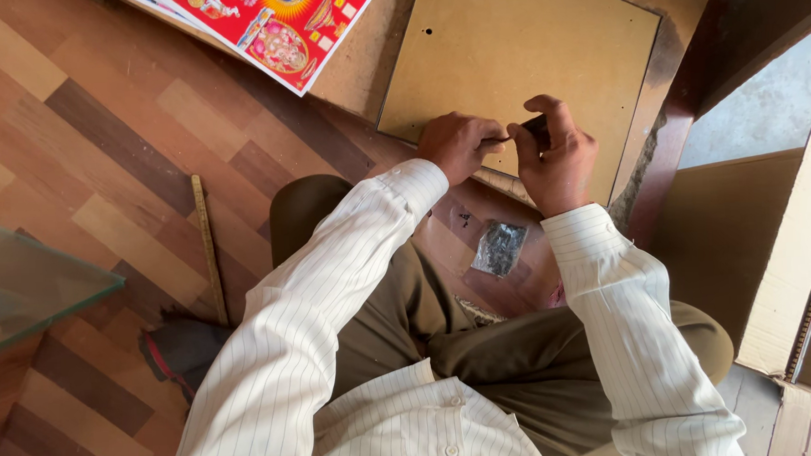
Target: The person assembles a picture frame by placing a white backing sheet into a black frame, adding a printed image, and securing a cardboard back panel with screws. The person uses a screwdriver to fasten the back panel to the frame.
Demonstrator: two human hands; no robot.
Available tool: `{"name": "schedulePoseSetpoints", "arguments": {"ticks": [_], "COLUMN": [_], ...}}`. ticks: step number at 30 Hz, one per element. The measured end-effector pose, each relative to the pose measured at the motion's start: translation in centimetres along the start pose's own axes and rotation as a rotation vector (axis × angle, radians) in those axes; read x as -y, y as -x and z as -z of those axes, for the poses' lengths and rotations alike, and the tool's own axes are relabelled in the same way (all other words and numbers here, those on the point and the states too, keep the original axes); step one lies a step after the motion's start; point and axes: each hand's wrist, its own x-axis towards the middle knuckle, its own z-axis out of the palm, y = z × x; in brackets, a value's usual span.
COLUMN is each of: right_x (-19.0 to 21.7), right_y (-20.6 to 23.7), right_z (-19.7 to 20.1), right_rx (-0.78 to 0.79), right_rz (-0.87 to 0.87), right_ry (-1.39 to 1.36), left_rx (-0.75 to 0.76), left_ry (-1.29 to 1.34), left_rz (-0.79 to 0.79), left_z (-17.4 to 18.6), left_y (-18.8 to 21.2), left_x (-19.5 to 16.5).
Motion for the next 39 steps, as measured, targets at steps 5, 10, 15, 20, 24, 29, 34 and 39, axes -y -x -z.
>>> {"name": "schedulePoseSetpoints", "arguments": {"ticks": [5, 10, 15, 20, 24, 29, 34, 39], "right_x": [0.9, 1.7, 1.8, 1.0, 0.4, 0.8, 1.9, 2.0], "right_y": [0.0, -1.5, -2.8, -2.6, -1.4, -0.3, -0.1, -0.7], "right_z": [-0.4, 1.3, 2.2, 2.2, 1.4, -0.7, -0.5, 1.6], "right_rx": [-0.032, 0.274, 0.412, 0.419, 0.231, -0.041, 0.042, 0.12], "right_rz": [0.045, 0.119, 0.137, 0.156, 0.148, -0.017, 0.052, 0.169], "right_ry": [0.113, -0.057, -0.096, -0.12, -0.071, 0.026, 0.022, -0.009], "left_rx": [-0.021, -0.044, -0.016, -0.075, -0.023, -0.089, -0.078, -0.02], "left_ry": [-0.026, 0.008, -0.016, 0.004, -0.036, -0.062, -0.096, -0.054], "left_rz": [-0.023, 0.037, 0.072, 0.019, 0.048, -0.047, -0.04, -0.014], "left_z": [0.2, 0.4, 0.2, 0.2, 0.0, -0.9, -1.6, -1.4], "left_y": [0.4, 0.5, 0.5, 0.8, 1.1, 1.0, 0.6, 0.4], "left_x": [0.0, 0.0, 0.1, 0.0, 0.0, 0.7, 1.5, 1.2]}}
